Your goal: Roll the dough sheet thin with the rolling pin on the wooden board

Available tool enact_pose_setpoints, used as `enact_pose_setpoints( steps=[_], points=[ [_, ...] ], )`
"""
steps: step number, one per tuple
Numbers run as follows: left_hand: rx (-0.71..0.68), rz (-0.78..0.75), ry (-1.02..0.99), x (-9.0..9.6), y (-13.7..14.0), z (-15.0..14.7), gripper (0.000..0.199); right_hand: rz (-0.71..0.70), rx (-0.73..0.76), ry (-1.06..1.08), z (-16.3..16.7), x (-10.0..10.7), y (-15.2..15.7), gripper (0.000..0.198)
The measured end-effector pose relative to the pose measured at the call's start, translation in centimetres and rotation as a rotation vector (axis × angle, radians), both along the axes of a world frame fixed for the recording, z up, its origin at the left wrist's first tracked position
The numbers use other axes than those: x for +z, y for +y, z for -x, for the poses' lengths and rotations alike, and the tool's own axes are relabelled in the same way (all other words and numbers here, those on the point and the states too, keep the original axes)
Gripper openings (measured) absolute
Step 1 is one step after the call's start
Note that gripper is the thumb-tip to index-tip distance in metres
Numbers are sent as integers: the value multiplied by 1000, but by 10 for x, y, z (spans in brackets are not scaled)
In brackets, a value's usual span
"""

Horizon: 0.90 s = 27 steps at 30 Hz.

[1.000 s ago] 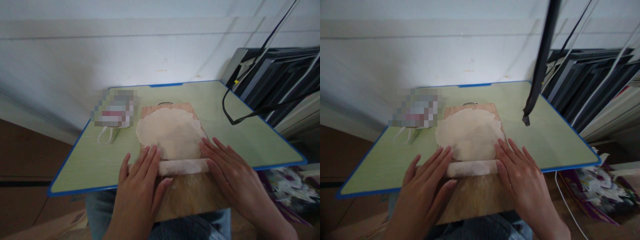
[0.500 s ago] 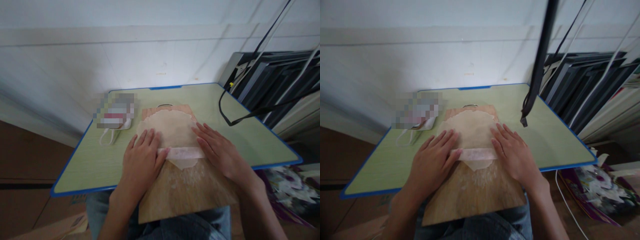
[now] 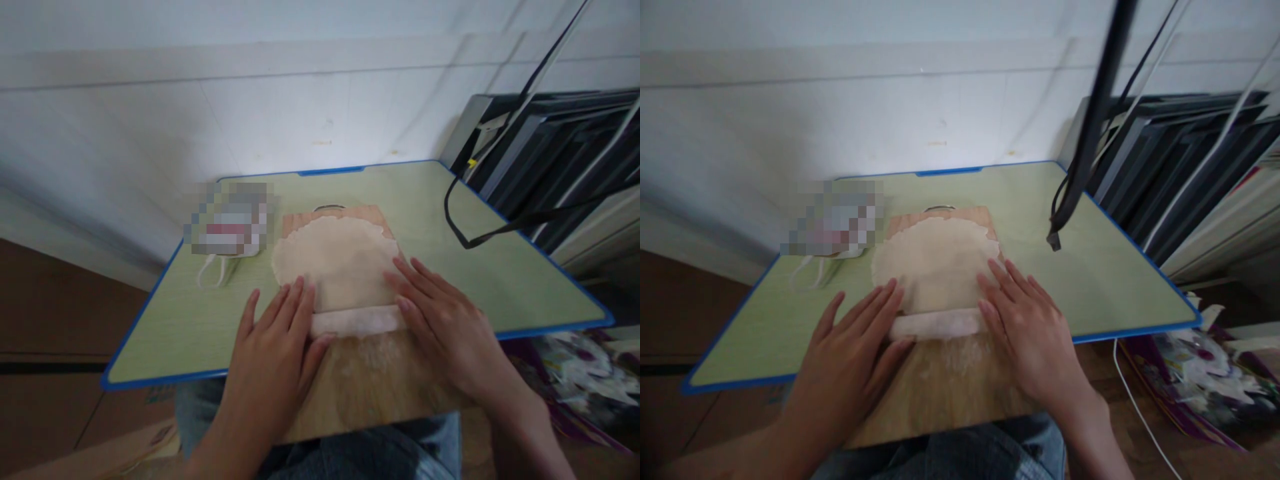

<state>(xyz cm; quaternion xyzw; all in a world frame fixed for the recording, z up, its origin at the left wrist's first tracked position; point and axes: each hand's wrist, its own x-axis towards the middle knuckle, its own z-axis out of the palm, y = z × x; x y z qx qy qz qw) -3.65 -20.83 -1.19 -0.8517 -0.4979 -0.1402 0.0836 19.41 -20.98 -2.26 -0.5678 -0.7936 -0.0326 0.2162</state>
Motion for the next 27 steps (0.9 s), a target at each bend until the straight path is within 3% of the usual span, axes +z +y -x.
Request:
enact_pose_setpoints(
  steps=[4, 7, 13, 19, 23, 27],
  points=[
    [28, 73, 39, 8, 34, -4, 47, 53, 30, 28, -3, 5, 28, 45],
    [39, 90, 44, 12, 44, -7, 47, 73, 49, 50, -4, 6, 34, 46],
    [115, 39, 31, 5, 13, -10, 46, 40, 9, 38, 2, 2, 5, 42],
    [27, -74, 16, -4, -18, -1, 47, -81, 17, 12, 5, -4, -25, 40],
    [19, -63, 39, -3, -12, 1, 48, -90, 24, 16, 4, -4, -19, 39],
    [78, 20, 62, 4, 12, -5, 47, -34, 37, 40, 2, 0, 4, 40]
  ],
)
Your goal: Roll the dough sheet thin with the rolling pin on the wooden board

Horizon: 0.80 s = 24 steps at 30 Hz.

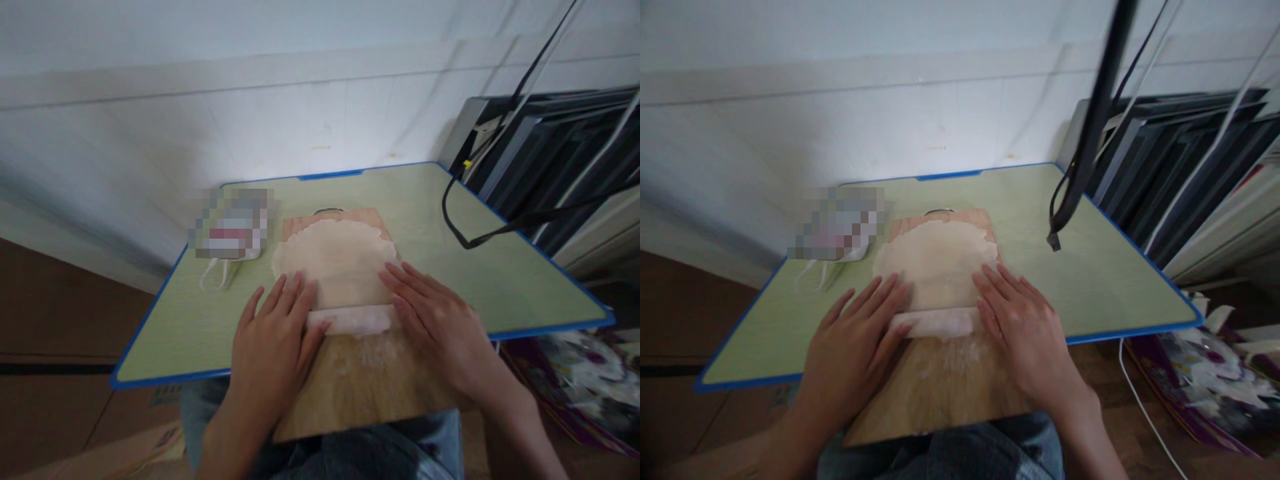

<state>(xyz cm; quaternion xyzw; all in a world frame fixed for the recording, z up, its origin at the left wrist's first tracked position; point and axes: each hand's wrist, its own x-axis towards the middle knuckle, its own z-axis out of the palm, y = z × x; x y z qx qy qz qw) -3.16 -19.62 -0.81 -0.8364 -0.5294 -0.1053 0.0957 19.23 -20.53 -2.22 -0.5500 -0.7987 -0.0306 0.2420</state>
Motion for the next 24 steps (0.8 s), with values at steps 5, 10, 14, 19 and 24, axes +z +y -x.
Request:
enact_pose_setpoints(
  steps=[5, 10, 14, 19, 24],
  points=[
    [4, 84, 4, 8, 28, -4, 48, 87, -5, 43, -4, 1, 25, 45],
    [4, 91, 11, 8, 22, -3, 47, 89, 19, 24, -4, 1, 17, 47],
    [3, 72, 15, 3, 3, -2, 48, 67, 28, -41, -2, 3, -2, 45],
    [3, 27, 12, 0, -10, -1, 50, 35, 7, -68, -1, -1, -10, 43],
    [39, 73, 3, 4, 9, -5, 46, 51, -9, -43, -1, 0, 9, 44]
  ],
)
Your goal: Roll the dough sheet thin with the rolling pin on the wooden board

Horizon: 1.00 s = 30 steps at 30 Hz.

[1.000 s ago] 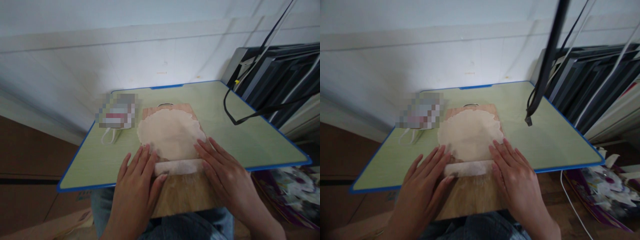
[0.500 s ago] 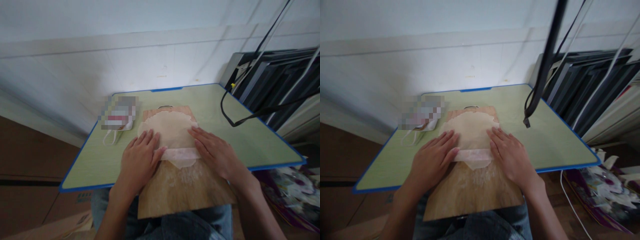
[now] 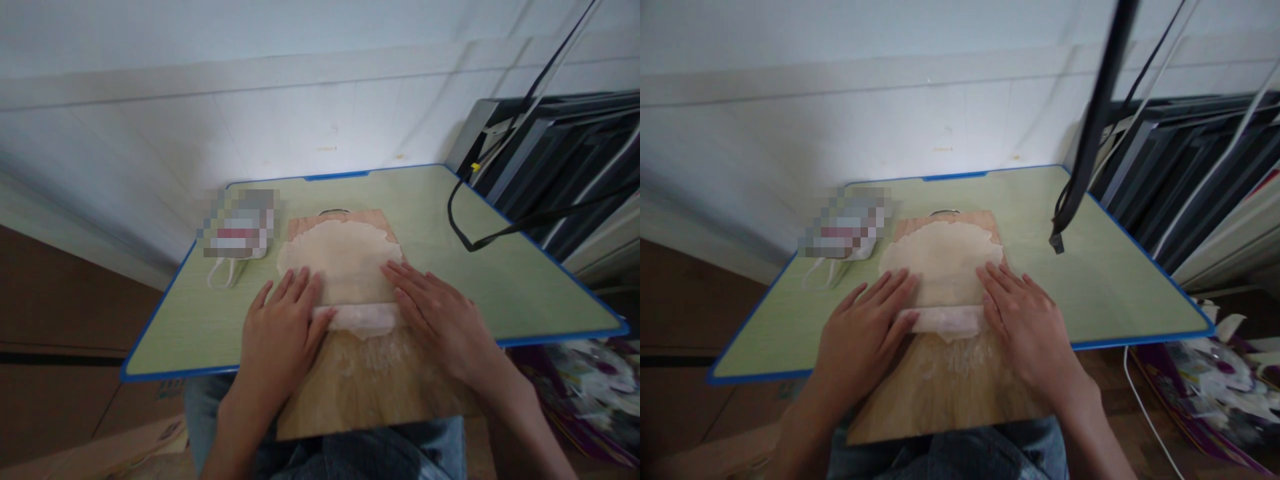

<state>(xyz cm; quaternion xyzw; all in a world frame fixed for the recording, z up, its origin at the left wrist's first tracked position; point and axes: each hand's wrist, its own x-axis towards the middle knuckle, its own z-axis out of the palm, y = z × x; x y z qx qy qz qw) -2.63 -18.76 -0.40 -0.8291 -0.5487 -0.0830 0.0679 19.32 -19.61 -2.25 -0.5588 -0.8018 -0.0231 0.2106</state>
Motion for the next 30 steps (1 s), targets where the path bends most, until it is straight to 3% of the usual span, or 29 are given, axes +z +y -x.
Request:
enact_pose_setpoints(
  steps=[4, 8, 14, 22, 26, 30],
  points=[
    [-17, 21, -1, 3, 20, -3, 44, 42, 12, 40, -1, 2, 18, 46],
    [-19, 25, 0, 4, 22, -3, 44, 51, 18, 54, -2, 2, 19, 47],
    [23, -38, -8, -1, -7, -4, 44, -7, 20, 10, 1, 0, -7, 44],
    [-66, -169, -18, -13, -47, 5, 48, -76, 28, 38, 2, -4, -39, 39],
    [-62, -126, -14, -11, -38, 5, 48, -55, 24, 66, 3, -3, -30, 39],
    [3, -31, -20, -3, -11, 0, 44, -21, 12, 66, 3, 3, -8, 40]
  ],
)
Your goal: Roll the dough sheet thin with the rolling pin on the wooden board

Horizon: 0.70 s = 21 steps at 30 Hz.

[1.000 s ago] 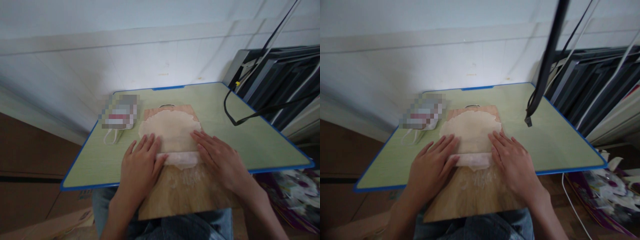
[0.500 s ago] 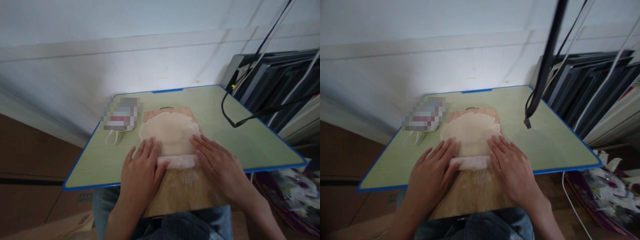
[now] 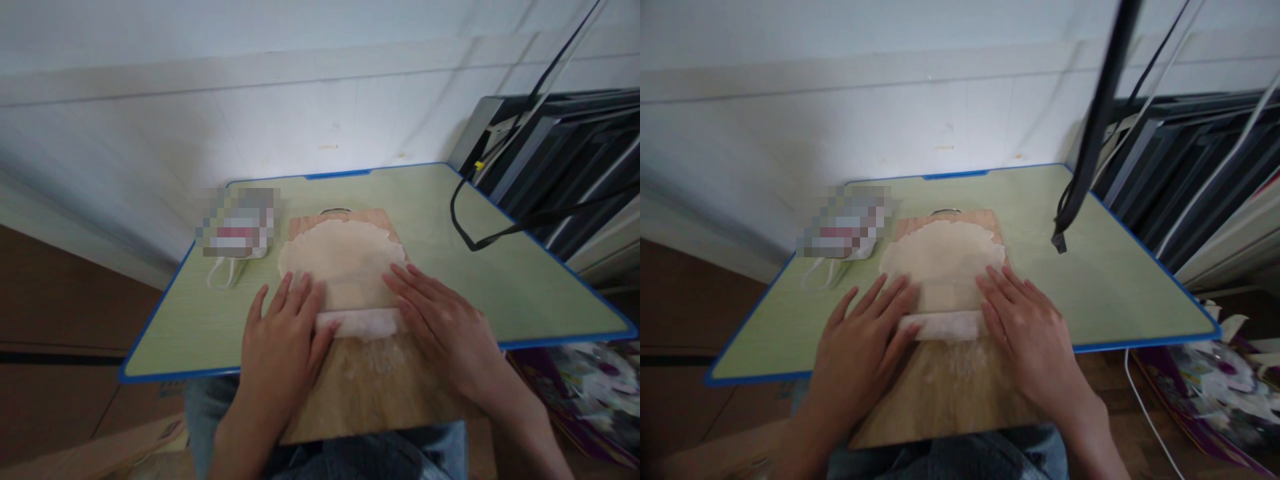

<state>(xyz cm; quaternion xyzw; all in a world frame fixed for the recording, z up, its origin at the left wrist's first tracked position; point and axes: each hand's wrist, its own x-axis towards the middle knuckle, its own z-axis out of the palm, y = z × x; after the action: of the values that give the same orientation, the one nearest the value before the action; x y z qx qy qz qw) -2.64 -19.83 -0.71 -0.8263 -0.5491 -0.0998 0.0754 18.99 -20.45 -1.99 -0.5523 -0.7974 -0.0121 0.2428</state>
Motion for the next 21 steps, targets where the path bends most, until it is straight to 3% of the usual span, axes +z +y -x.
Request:
enact_pose_setpoints(
  steps=[4, 8, 13, 21],
  points=[
    [3, 66, -20, 7, 27, -3, 44, 66, 15, 20, -3, 4, 20, 41],
    [-16, 56, -22, 8, 34, -4, 45, 89, 25, 45, -6, 3, 23, 42],
    [10, 37, -24, 3, 12, -1, 42, 30, 8, 19, -1, 0, 2, 40],
    [-94, -90, -27, -13, -29, 13, 48, -119, -11, -69, 6, -7, -37, 37]
  ],
)
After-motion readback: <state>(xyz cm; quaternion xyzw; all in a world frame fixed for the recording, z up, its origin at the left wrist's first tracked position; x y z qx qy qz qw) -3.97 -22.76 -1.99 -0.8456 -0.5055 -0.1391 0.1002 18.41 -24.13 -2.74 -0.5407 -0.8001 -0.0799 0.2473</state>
